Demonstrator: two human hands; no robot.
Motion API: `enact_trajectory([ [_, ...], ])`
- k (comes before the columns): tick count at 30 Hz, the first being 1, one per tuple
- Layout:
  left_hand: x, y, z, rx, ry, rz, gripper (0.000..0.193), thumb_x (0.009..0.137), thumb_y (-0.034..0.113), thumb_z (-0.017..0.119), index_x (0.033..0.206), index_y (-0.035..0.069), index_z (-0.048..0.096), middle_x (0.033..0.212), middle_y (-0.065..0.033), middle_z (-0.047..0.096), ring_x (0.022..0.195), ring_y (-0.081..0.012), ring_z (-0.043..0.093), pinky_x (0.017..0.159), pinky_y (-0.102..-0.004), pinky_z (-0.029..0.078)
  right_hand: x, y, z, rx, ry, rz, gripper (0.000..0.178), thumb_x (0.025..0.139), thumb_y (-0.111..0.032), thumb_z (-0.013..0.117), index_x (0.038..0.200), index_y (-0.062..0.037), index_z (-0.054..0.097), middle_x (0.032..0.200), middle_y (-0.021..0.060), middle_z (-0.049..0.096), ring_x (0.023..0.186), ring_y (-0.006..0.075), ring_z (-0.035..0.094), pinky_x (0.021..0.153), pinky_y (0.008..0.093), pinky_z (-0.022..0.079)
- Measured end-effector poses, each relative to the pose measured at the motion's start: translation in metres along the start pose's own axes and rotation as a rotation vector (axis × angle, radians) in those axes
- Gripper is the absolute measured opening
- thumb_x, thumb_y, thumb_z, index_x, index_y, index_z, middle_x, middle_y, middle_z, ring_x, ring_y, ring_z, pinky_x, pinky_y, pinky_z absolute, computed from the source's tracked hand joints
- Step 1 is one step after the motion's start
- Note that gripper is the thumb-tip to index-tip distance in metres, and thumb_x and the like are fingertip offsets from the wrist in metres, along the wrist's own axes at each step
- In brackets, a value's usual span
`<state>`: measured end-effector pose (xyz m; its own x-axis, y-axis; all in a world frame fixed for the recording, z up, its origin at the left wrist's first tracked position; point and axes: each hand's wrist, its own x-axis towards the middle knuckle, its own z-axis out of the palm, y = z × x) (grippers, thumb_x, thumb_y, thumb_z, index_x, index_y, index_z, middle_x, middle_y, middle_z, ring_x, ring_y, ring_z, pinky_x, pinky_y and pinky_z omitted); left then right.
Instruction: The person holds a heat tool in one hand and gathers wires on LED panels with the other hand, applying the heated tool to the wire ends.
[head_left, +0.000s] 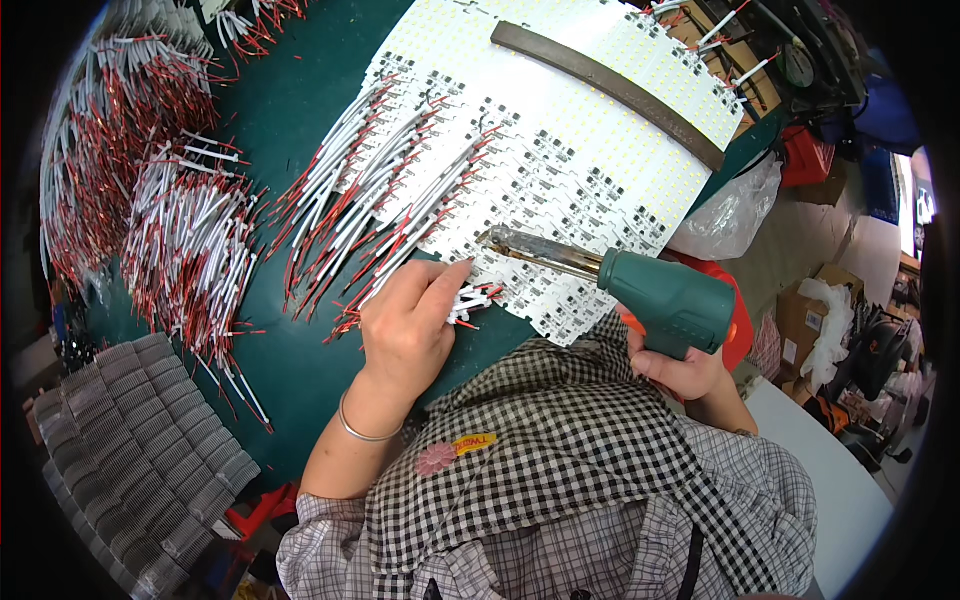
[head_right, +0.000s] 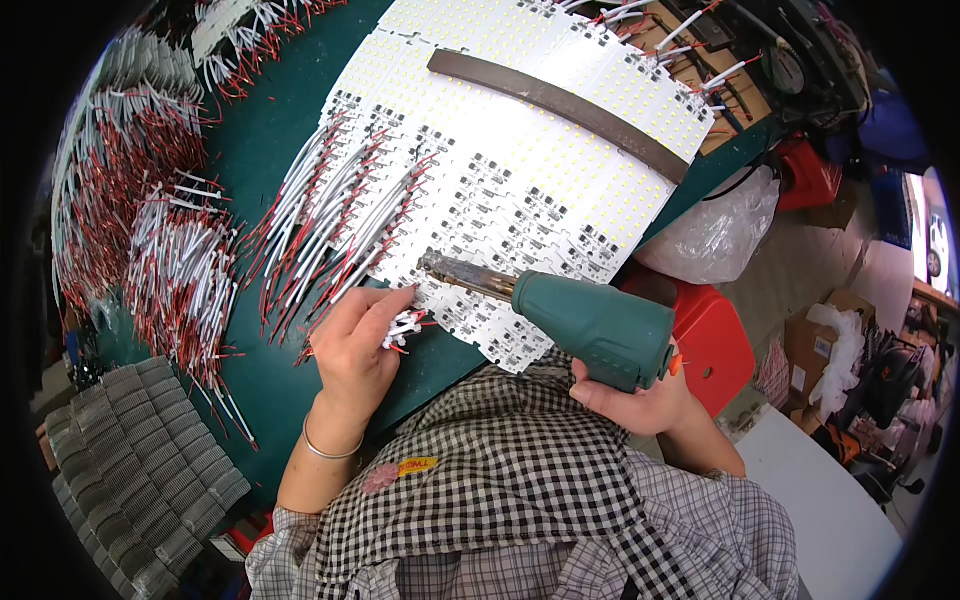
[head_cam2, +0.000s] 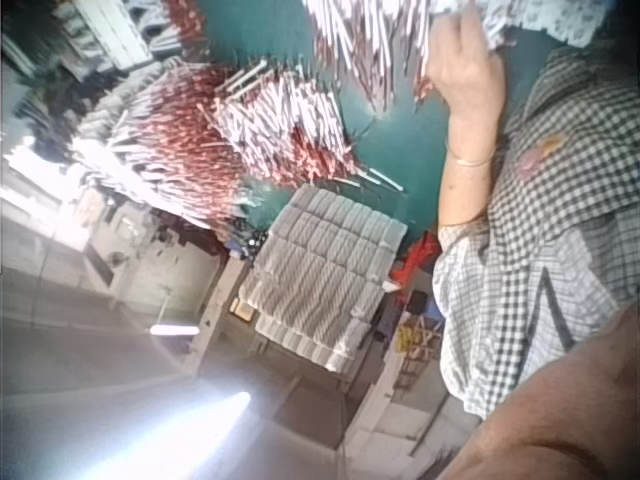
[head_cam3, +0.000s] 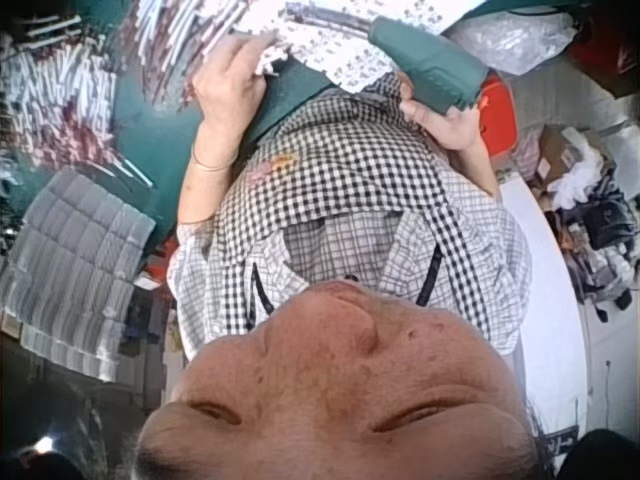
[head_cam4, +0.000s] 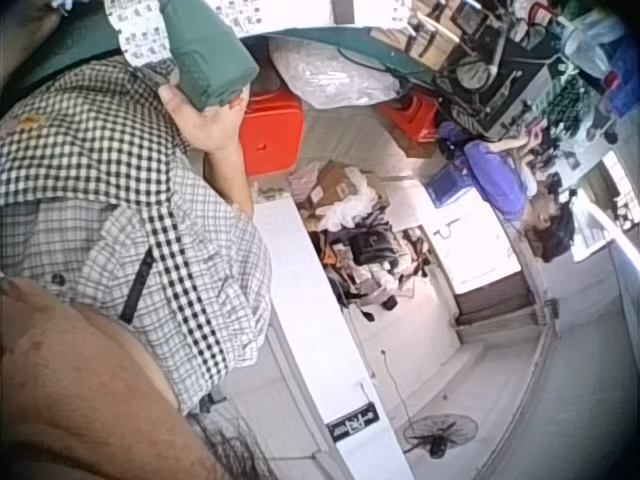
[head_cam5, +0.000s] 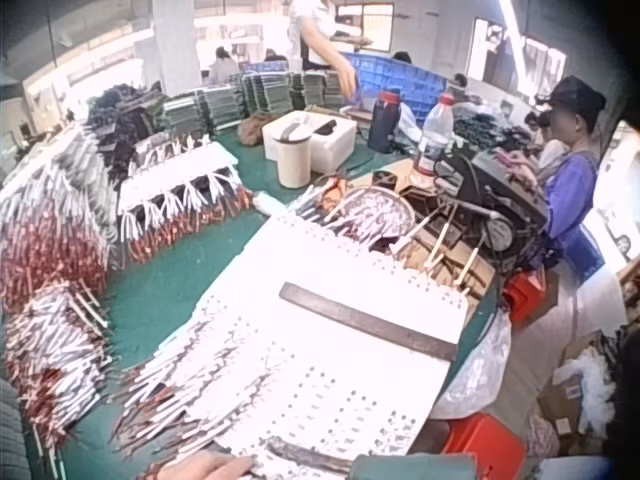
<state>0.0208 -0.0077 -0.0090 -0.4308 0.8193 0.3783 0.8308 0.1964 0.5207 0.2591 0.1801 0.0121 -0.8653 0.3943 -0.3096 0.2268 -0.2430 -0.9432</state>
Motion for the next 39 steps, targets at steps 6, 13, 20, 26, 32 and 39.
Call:
enact_trajectory([
  [6, -0.002, -0.003, 0.004, -0.020, 0.005, 0.018, 0.041, 0.059, -0.014, 0.058, 0.097, 0.001, 0.066, 0.077, -0.0096, 0.059, 0.065, -0.0245, 0.059, 0.055, -0.0338, 0.048, 0.002, 0.000, 0.004, 0.031, 0.029, -0.035, 0.032, 0.073, 0.000, 0.075, 0.101, -0.0007, 0.059, 0.085, 0.0035, 0.064, 0.075, 0.0106, 0.061, 0.064, 0.0242, 0.049],
  [13, -0.001, 0.002, 0.004, 0.023, 0.008, -0.025, 0.042, 0.057, -0.016, 0.058, 0.095, 0.000, 0.067, 0.077, -0.0112, 0.061, 0.067, -0.0249, 0.062, 0.057, -0.0321, 0.049, 0.007, 0.002, 0.004, -0.030, -0.017, -0.110, 0.032, 0.073, 0.000, 0.075, 0.101, 0.0000, 0.060, 0.083, 0.0034, 0.063, 0.073, 0.0102, 0.060, 0.064, 0.0241, 0.049],
  [20, 0.000, 0.001, 0.003, -0.013, 0.002, -0.012, 0.043, 0.057, -0.017, 0.057, 0.096, -0.001, 0.067, 0.077, -0.0116, 0.060, 0.067, -0.0252, 0.062, 0.057, -0.0322, 0.049, 0.009, 0.009, 0.005, -0.047, -0.042, -0.117, 0.035, 0.073, 0.002, 0.073, 0.105, 0.0000, 0.058, 0.084, 0.0033, 0.062, 0.074, 0.0097, 0.060, 0.064, 0.0240, 0.049],
  [26, -0.001, -0.001, 0.004, -0.021, 0.010, -0.003, 0.043, 0.057, -0.017, 0.057, 0.096, -0.001, 0.067, 0.077, -0.0118, 0.060, 0.067, -0.0255, 0.062, 0.057, -0.0324, 0.049, 0.011, 0.006, 0.000, -0.096, -0.112, -0.079, 0.039, 0.074, 0.004, 0.071, 0.109, 0.0001, 0.056, 0.087, 0.0037, 0.062, 0.076, 0.0097, 0.059, 0.065, 0.0243, 0.049],
  [32, -0.002, -0.001, 0.004, -0.028, 0.012, -0.001, 0.044, 0.057, -0.017, 0.056, 0.097, -0.001, 0.067, 0.077, -0.0118, 0.060, 0.067, -0.0255, 0.061, 0.057, -0.0327, 0.049, 0.006, -0.004, 0.003, 0.055, -0.031, -0.038, 0.042, 0.077, 0.008, 0.068, 0.117, 0.0031, 0.054, 0.089, 0.0052, 0.062, 0.074, 0.0102, 0.060, 0.063, 0.0238, 0.050],
  [39, -0.002, 0.000, 0.003, 0.004, -0.002, -0.002, 0.045, 0.057, -0.017, 0.057, 0.097, -0.001, 0.067, 0.078, -0.0116, 0.061, 0.068, -0.0252, 0.062, 0.057, -0.0324, 0.049, 0.000, -0.004, -0.008, 0.114, -0.079, -0.006, 0.044, 0.078, 0.006, 0.069, 0.120, 0.0042, 0.053, 0.093, 0.0066, 0.063, 0.074, 0.0109, 0.060, 0.063, 0.0240, 0.051],
])
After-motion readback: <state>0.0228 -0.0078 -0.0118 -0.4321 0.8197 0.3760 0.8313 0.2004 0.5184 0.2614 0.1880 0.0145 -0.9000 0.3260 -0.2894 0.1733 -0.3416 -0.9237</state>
